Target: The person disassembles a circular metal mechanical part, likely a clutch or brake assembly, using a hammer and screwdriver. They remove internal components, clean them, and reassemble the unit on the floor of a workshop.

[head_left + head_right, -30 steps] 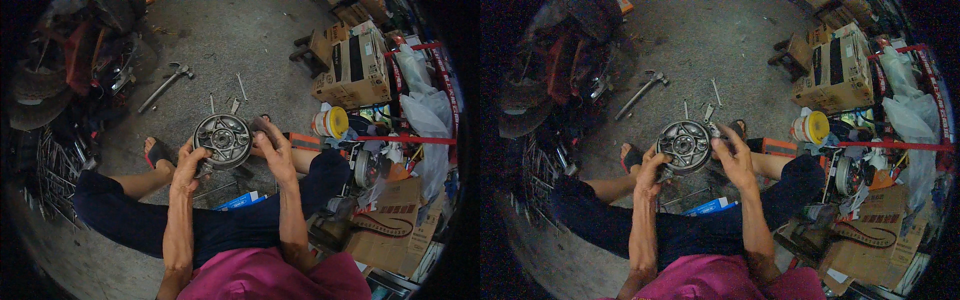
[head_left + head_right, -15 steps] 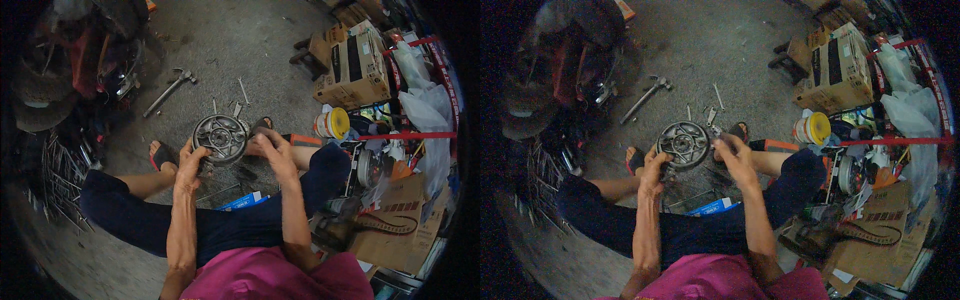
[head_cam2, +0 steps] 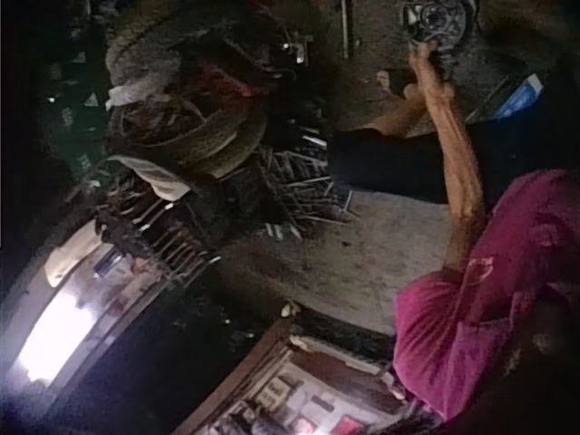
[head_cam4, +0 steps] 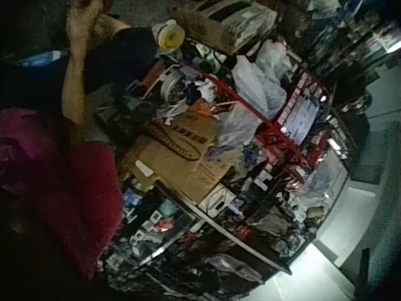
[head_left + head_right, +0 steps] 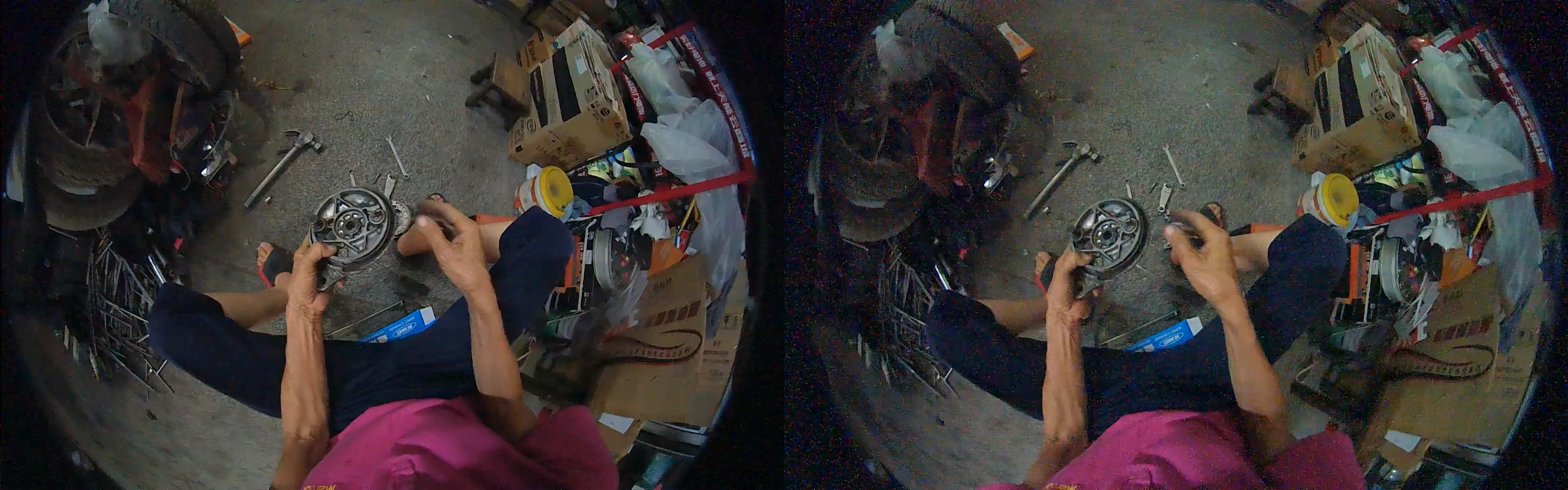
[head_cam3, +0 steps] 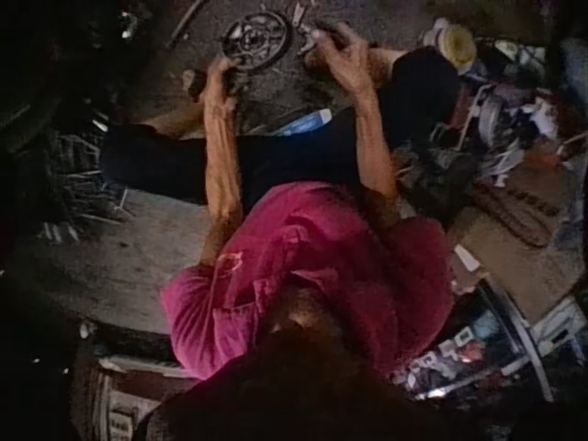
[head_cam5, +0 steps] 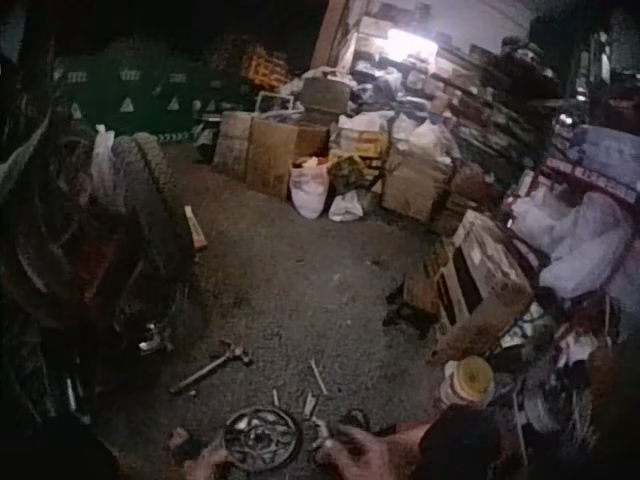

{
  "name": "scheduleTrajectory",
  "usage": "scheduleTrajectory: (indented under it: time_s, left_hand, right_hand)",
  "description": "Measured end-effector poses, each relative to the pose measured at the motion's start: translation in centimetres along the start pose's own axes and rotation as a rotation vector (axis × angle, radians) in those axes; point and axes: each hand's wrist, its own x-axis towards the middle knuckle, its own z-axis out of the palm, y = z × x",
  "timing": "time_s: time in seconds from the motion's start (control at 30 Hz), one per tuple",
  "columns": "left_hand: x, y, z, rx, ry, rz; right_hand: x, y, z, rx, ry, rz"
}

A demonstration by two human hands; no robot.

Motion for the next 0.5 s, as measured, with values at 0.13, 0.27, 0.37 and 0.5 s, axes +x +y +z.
scheduleTrajectory:
  time_s: [0.13,0.27,0.37,0.5]
  left_hand:
    - [-0.8,0.1,0.4,0.086,-0.014,-0.045]
    - [-1.0,-0.5,0.8,0.136,-0.026,-0.035]
    - [-1.0,-0.6,0.8,0.156,-0.020,-0.048]
    - [-0.9,-0.7,1.0,0.189,-0.002,-0.053]
  right_hand:
    - [0.7,1.1,2.2,0.015,-0.080,-0.005]
    - [0.2,3.5,3.6,0.034,-0.013,-0.047]
    - [0.2,4.9,3.5,-0.042,0.003,0.032]
    - [0.1,4.9,3.3,-0.087,0.002,-0.051]
